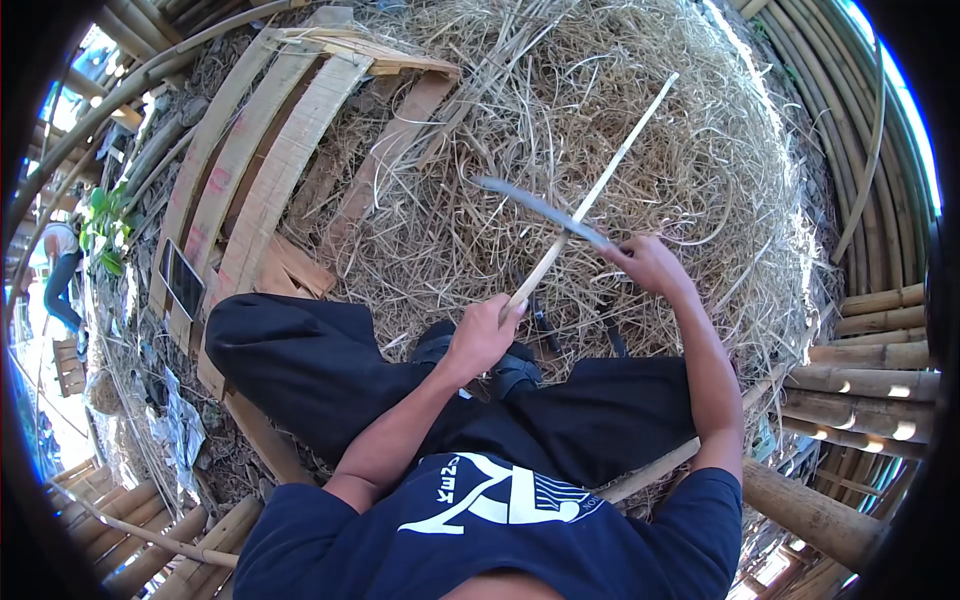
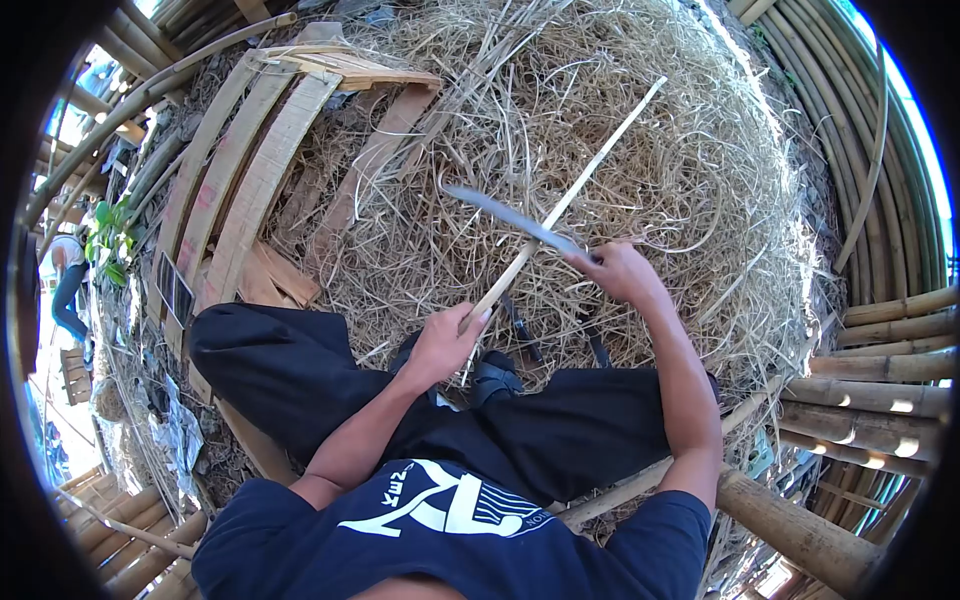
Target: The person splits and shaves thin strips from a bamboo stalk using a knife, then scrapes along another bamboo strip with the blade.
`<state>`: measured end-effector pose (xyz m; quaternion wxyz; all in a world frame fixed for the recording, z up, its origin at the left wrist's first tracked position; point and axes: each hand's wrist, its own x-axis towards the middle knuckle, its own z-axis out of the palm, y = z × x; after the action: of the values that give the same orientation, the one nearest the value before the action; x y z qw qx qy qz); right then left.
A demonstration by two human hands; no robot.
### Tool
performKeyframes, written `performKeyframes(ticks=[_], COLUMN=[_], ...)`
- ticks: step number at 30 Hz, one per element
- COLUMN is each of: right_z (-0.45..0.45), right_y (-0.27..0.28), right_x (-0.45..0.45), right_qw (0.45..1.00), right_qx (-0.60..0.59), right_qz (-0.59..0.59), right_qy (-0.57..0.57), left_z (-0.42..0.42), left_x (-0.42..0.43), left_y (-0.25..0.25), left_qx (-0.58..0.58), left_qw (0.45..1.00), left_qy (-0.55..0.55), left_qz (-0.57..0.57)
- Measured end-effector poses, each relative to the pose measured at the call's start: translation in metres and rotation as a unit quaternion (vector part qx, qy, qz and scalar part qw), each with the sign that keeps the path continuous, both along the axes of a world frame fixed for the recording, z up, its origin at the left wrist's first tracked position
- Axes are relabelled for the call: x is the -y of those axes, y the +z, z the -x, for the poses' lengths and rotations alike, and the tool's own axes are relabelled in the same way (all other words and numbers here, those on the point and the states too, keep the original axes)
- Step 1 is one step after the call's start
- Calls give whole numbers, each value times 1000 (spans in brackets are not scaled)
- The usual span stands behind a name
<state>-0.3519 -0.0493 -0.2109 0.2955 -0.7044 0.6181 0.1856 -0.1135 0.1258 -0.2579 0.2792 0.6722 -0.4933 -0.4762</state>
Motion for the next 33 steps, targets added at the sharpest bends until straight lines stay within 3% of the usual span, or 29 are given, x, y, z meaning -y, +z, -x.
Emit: performKeyframes(ticks=[4,6,10,14,22,26,28,29,33], right_z=[27,34,32,21,33,29,40,43,43], right_y=[-48,-50,-52,-71,-88,-96,-96,-94,-91], right_x=[2,10,4,-17,-11,-20,-15,-12,-6], right_qw=[987,993,985,979,963,967,965,975,969], right_qx=[57,86,137,148,241,237,226,211,212], right_qz=[129,85,91,105,95,71,105,67,119], right_qy=[82,-5,-51,95,-74,68,82,13,-52], left_z=[-1,-1,-1,-1,-1,-3,-1,-1,-3], left_x=[-3,-1,2,0,8,5,4,6,7], left_y=[-3,-2,6,-1,4,-2,1,3,1], left_qx=[-18,-17,-24,-23,-23,-48,-57,-64,-32], left_qw=[1000,1000,1000,1000,999,998,997,995,998], left_qy=[-2,-3,1,10,11,19,23,33,14], left_qz=[-18,-15,-14,-8,-20,-28,-50,-66,-47])
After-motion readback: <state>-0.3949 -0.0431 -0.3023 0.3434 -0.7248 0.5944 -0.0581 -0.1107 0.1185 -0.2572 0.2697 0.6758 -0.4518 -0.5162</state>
